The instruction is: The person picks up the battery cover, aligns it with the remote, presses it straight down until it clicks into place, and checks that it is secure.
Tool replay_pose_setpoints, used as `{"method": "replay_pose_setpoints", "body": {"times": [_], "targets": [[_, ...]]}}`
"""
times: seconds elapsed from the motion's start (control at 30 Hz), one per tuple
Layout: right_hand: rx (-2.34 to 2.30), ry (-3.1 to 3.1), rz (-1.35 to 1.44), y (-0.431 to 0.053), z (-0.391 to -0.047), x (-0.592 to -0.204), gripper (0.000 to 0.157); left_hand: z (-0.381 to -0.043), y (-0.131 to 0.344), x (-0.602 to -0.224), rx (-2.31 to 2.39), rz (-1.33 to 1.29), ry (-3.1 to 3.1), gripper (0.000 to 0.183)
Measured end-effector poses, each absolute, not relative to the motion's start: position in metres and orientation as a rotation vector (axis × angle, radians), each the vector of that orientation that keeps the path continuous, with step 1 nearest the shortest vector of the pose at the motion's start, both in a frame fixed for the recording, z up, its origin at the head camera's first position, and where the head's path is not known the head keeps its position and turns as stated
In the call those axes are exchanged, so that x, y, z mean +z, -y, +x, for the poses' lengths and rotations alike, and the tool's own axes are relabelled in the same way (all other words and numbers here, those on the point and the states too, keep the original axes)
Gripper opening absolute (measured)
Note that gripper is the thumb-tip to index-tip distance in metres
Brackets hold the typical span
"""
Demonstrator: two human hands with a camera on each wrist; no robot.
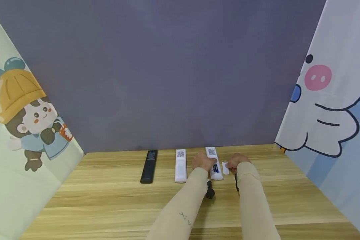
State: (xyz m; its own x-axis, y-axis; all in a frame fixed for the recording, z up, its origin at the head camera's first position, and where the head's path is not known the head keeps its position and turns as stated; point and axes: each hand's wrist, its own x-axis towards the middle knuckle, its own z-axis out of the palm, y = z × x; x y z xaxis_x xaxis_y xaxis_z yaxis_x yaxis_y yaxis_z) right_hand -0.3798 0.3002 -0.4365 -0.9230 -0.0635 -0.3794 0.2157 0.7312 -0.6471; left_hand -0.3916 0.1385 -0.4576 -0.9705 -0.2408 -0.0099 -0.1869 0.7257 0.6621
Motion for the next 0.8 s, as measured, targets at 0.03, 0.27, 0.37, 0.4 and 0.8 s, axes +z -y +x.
{"method": "replay_pose_setpoints", "body": {"times": [0.03, 0.27, 0.37, 0.4, 0.8], "targets": [[-1.014, -2.560, 0.112, -0.3003, -0.3803, -0.4369, 0.014, -0.3917, -0.1387, -0.4581, -1.078, 0.361, 2.845, 0.038], [-1.012, -2.563, 0.108, -0.3015, -0.3813, -0.4388, 0.012, -0.3923, -0.1394, -0.4606, -1.098, 0.379, 2.851, 0.039], [-1.046, -2.549, 0.097, -0.3043, -0.3817, -0.4401, 0.012, -0.3928, -0.1392, -0.4614, -1.104, 0.366, 2.851, 0.038], [-1.053, -2.545, 0.090, -0.3050, -0.3814, -0.4403, 0.012, -0.3928, -0.1391, -0.4616, -1.103, 0.362, 2.854, 0.038], [-1.152, -2.508, 0.047, -0.3088, -0.3766, -0.4429, 0.019, -0.3907, -0.1372, -0.4611, -1.158, 0.290, 2.848, 0.034]]}}
